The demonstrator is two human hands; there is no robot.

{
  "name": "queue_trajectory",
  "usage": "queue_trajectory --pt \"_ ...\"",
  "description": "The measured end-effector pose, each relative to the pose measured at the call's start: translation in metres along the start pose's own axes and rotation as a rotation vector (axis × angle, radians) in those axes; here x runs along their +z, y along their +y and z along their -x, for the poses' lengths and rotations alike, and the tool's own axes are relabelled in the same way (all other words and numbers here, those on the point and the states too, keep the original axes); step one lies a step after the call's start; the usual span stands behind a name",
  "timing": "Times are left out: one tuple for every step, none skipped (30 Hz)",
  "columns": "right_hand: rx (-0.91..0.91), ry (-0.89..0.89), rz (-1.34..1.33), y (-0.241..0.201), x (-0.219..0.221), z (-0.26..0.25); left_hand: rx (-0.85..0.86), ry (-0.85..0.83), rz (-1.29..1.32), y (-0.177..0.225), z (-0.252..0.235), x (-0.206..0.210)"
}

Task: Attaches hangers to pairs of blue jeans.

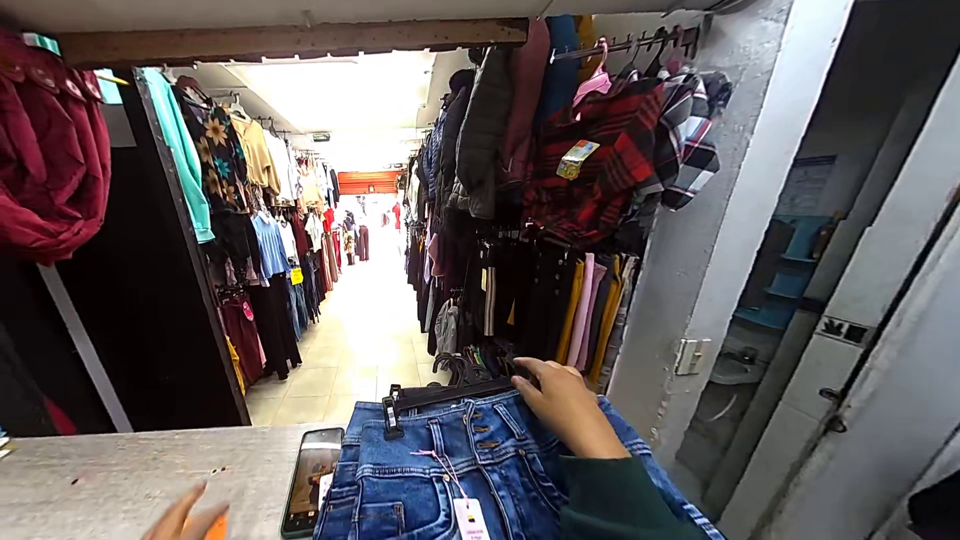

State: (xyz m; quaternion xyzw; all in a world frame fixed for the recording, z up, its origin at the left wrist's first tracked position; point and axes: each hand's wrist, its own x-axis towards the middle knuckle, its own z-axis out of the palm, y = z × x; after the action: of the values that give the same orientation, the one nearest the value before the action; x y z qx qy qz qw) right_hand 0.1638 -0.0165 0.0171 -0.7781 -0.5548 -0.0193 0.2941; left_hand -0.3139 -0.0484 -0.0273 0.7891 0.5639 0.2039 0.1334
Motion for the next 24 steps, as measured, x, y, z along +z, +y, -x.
queue_trajectory --pt "0.012 -0.027 0.035 -0.004 0.001 0.003 0.087 0.053 -0.01 0.014 -0.004 -0.012" --pt "0.019 -0.044 0.054 -0.007 0.001 0.004 0.187 0.083 -0.009 0.03 -0.013 -0.021" --pt "0.016 -0.034 0.051 -0.007 0.002 0.005 0.282 0.105 -0.006 0.046 -0.026 -0.024" --pt "0.004 -0.004 0.02 -0.007 0.002 0.005 0.361 0.122 0.003 0.064 -0.041 -0.023" --pt "-0.005 0.034 -0.013 -0.006 0.001 0.005 0.402 0.091 0.028 0.084 -0.055 -0.02" --pt "0.008 0.062 -0.04 -0.004 0.001 0.005 0.408 0.02 0.05 0.105 -0.07 -0.018" --pt "0.033 0.08 -0.059 0.001 0.001 0.003 0.384 -0.064 0.053 0.123 -0.085 -0.014" --pt "0.057 0.08 -0.071 0.008 0.003 0.0 0.34 -0.141 0.038 0.138 -0.102 -0.007" --pt "0.076 0.055 -0.076 0.016 0.003 -0.004 0.283 -0.194 0.02 0.148 -0.119 0.002" --pt "0.081 0.018 -0.083 0.022 0.004 -0.006 0.219 -0.23 0.016 0.153 -0.135 0.014" --pt "0.078 -0.014 -0.089 0.025 0.004 -0.007 0.161 -0.246 0.027 0.153 -0.149 0.027" --pt "0.064 -0.023 -0.106 0.025 0.003 -0.006 0.121 -0.242 0.049 0.15 -0.159 0.039" --pt "0.04 -0.001 -0.131 0.024 0.002 -0.005 0.103 -0.222 0.081 0.147 -0.163 0.049" --pt "0.009 0.042 -0.164 0.023 -0.001 -0.004 0.104 -0.18 0.129 0.145 -0.163 0.054" --pt "-0.018 0.083 -0.203 0.021 -0.004 -0.003 0.123 -0.112 0.191 0.143 -0.16 0.057" --pt "-0.033 0.118 -0.242 0.018 -0.007 -0.003 0.149 -0.034 0.265 0.141 -0.156 0.058" --pt "-0.04 0.149 -0.282 0.015 -0.01 -0.002 0.175 0.038 0.352 0.138 -0.152 0.058" --pt "-0.042 0.176 -0.322 0.012 -0.012 -0.001 0.195 0.094 0.443 0.134 -0.148 0.06" --pt "-0.042 0.198 -0.361 0.011 -0.014 0.0 0.2 0.122 0.524 0.131 -0.144 0.06" --pt "-0.051 0.217 -0.393 0.01 -0.014 0.0 0.191 0.12 0.592 0.129 -0.14 0.06" --pt "-0.067 0.223 -0.401 0.011 -0.013 0.001 0.178 0.104 0.649 0.127 -0.137 0.06" --pt "-0.09 0.218 -0.392 0.012 -0.012 0.0 0.169 0.093 0.686 0.126 -0.134 0.061" --pt "-0.111 0.216 -0.37 0.012 -0.009 0.0 0.168 0.08 0.703 0.126 -0.133 0.061" --pt "-0.128 0.218 -0.343 0.012 -0.008 -0.001 0.177 0.064 0.699 0.125 -0.133 0.061"
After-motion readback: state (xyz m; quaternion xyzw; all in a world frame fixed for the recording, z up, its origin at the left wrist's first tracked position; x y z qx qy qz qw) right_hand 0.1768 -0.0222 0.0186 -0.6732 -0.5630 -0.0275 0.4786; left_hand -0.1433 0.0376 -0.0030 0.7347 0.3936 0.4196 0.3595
